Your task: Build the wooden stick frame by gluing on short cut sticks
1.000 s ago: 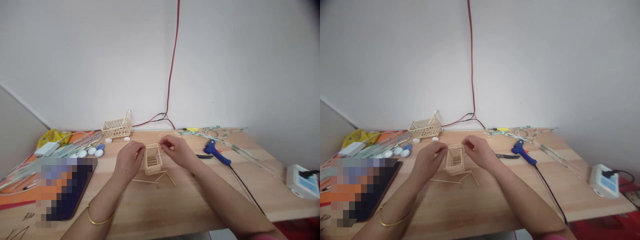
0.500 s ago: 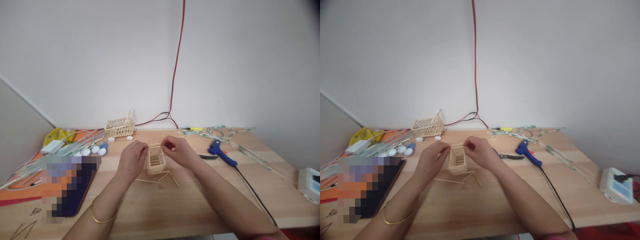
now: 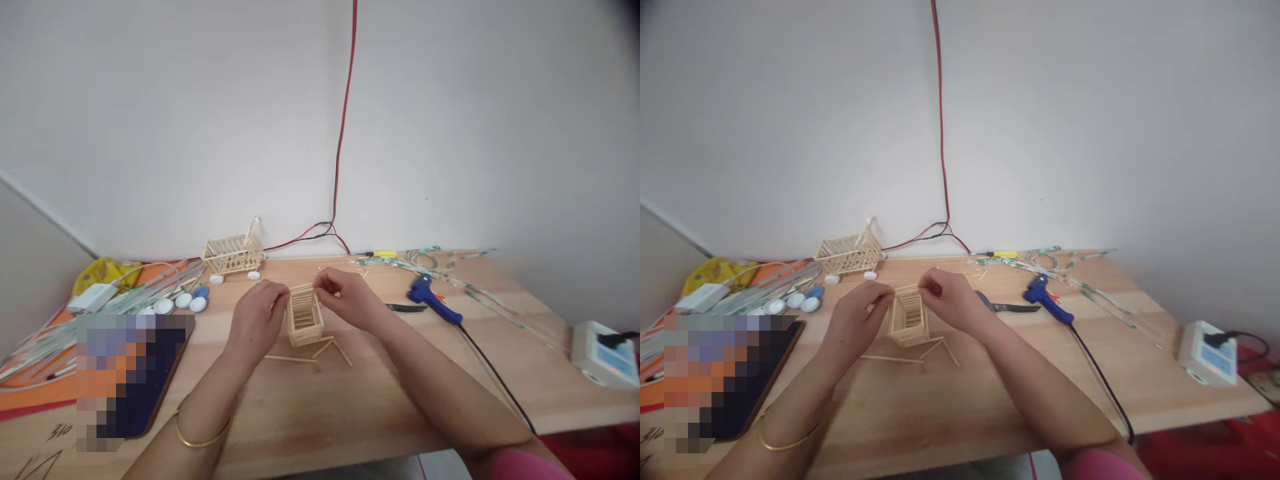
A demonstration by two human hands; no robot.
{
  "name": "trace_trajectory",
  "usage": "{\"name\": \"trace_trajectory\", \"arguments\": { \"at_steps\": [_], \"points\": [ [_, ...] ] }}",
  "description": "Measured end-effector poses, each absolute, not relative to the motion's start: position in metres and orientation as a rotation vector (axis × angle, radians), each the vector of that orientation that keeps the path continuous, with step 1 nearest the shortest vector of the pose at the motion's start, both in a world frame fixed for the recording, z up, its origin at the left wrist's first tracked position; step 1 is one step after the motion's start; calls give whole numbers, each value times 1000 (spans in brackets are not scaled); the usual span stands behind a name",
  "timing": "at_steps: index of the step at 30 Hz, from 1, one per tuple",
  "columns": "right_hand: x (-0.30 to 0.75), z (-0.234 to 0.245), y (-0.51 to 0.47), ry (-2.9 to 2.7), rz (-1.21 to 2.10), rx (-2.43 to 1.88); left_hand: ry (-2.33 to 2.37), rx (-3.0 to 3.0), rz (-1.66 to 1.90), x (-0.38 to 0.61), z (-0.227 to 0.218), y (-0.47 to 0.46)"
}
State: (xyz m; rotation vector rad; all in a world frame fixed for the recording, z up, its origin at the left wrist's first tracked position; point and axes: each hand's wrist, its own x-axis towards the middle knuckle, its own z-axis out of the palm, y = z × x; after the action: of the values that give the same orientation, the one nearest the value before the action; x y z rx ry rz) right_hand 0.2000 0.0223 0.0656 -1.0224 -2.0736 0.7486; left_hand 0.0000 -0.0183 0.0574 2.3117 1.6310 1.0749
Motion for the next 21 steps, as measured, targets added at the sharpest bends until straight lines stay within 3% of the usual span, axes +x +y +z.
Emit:
{"name": "trace_trajectory", "arguments": {
  "at_steps": [13, 17, 21],
  "points": [
    [238, 111, -29, -2195, 596, -928, 1175, 2625, 1491, 13, 77, -52],
    [269, 96, -56, -2246, 546, -1131, 1283, 2617, 1351, 3, 82, -67],
    [278, 47, -74, -2255, 630, -1287, 1323, 2612, 893, -8, 66, -77]
  ]
}}
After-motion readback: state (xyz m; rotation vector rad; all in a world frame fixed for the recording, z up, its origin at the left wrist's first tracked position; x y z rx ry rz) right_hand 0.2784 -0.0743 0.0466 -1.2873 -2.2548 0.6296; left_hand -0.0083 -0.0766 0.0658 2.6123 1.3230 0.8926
